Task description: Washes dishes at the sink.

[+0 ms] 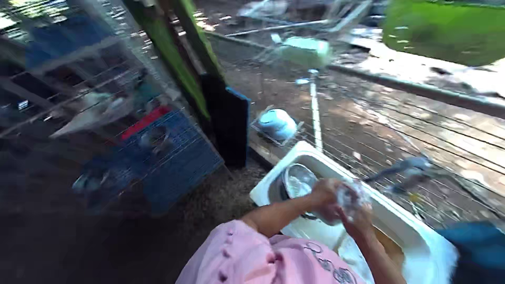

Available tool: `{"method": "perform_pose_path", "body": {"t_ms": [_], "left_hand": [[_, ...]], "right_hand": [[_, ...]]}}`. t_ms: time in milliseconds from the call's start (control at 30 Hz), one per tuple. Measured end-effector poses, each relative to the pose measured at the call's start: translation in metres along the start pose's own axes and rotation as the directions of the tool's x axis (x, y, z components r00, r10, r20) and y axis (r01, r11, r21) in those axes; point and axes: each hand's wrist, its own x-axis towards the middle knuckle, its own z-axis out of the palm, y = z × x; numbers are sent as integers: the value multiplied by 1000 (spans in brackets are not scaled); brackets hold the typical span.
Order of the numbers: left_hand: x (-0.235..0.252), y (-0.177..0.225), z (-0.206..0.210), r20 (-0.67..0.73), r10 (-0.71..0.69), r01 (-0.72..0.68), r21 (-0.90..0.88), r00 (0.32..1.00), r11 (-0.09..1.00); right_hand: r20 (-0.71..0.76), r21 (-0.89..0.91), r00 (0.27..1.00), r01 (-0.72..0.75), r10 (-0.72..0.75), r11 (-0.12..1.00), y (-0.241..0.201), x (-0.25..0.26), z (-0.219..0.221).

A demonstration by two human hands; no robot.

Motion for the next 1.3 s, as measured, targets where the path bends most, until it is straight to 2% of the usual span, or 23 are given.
{"method": "perform_pose_path", "body": {"t_ms": [67, 133, 200, 233, 300, 367, 400, 467, 533, 567, 600, 667, 700, 767, 833, 900, 933, 1000, 1067, 1133, 1200, 1233, 1300], "left_hand": [[-11, 14, 0, -12, 18, -17, 51, 1000, 999], [-20, 22, -1, 13, 81, -82, 90, 997, 993], [-31, 29, -3, 78, 116, -124, 107, 990, 986], [-33, 28, -4, 102, 117, -129, 115, 988, 985], [-28, 24, -10, 122, 87, -106, 158, 989, 982], [-28, 26, -17, 129, 77, -101, 194, 989, 976], [-31, 31, -23, 148, 89, -118, 197, 985, 973], [-43, 42, -32, 134, 192, -213, 162, 972, 964], [-57, 47, -39, 14, 310, -311, 70, 950, 948], [-61, 46, -42, -40, 332, -332, 18, 942, 943], [-62, 44, -46, -48, 306, -308, -22, 951, 951], [-56, 41, -51, 63, 154, -157, 38, 986, 987], [-49, 41, -49, 106, 86, -97, 101, 991, 990], [-41, 42, -41, 104, -14, -3, 163, 995, 987], [-43, 42, -43, 25, -27, 24, 119, 999, 993], [-50, 33, -46, -80, 40, -39, 18, 996, 999], [-52, 29, -47, -98, 29, -34, -50, 995, 998], [-51, 27, -48, -9, -82, 80, -94, 997, 992], [-37, 28, -45, 97, -131, 136, -38, 987, 990], [-26, 30, -42, 100, -151, 156, -47, 984, 987], [-23, 31, -45, -15, -251, 244, -172, 968, 954], [-25, 34, -48, -82, -322, 286, -291, 943, 913], [-25, 33, -54, -183, -478, 295, -587, 859, 754]], "right_hand": [[30, 168, 994, -109, 105, 980, 5, 13, -4], [96, 373, 949, -313, 299, 874, 30, 37, -22], [137, 364, 888, -457, 439, 811, 43, 48, -35], [143, 307, 898, -440, 416, 844, 39, 47, -34], [172, 137, 970, -195, 170, 971, 19, 41, -25], [180, 27, 983, 22, -26, 999, -4, 31, -19], [124, 76, 991, 34, -44, 997, -1, 30, -19], [4, 378, 998, -60, 63, 924, 27, 44, -25], [116, 697, 960, -262, 256, 667, 44, 58, -40], [121, 722, 942, -300, 314, 623, 38, 63, -45], [79, 649, 942, -297, 325, 701, 27, 68, -49], [114, 252, 976, -210, 187, 945, -8, 72, -57], [197, 66, 976, -105, 90, 992, -29, 74, -54], [307, -96, 952, 40, -9, 995, -48, 77, -41], [221, 74, 974, -73, 55, 995, -23, 84, -39], [119, 373, 950, -312, 288, 874, 14, 93, -43], [117, 414, 918, -393, 380, 821, 22, 94, -46], [161, 195, 919, -386, 359, 902, 9, 89, -50], [322, -119, 919, -198, 227, 973, -22, 90, -44], [370, -128, 911, -145, 183, 981, -38, 89, -36], [320, 91, 912, -299, 257, 950, -19, 91, -40], [299, 228, 894, -407, 334, 885, 1, 88, -42], [200, 458, 869, -491, 453, 741, 38, 59, -30]]}}
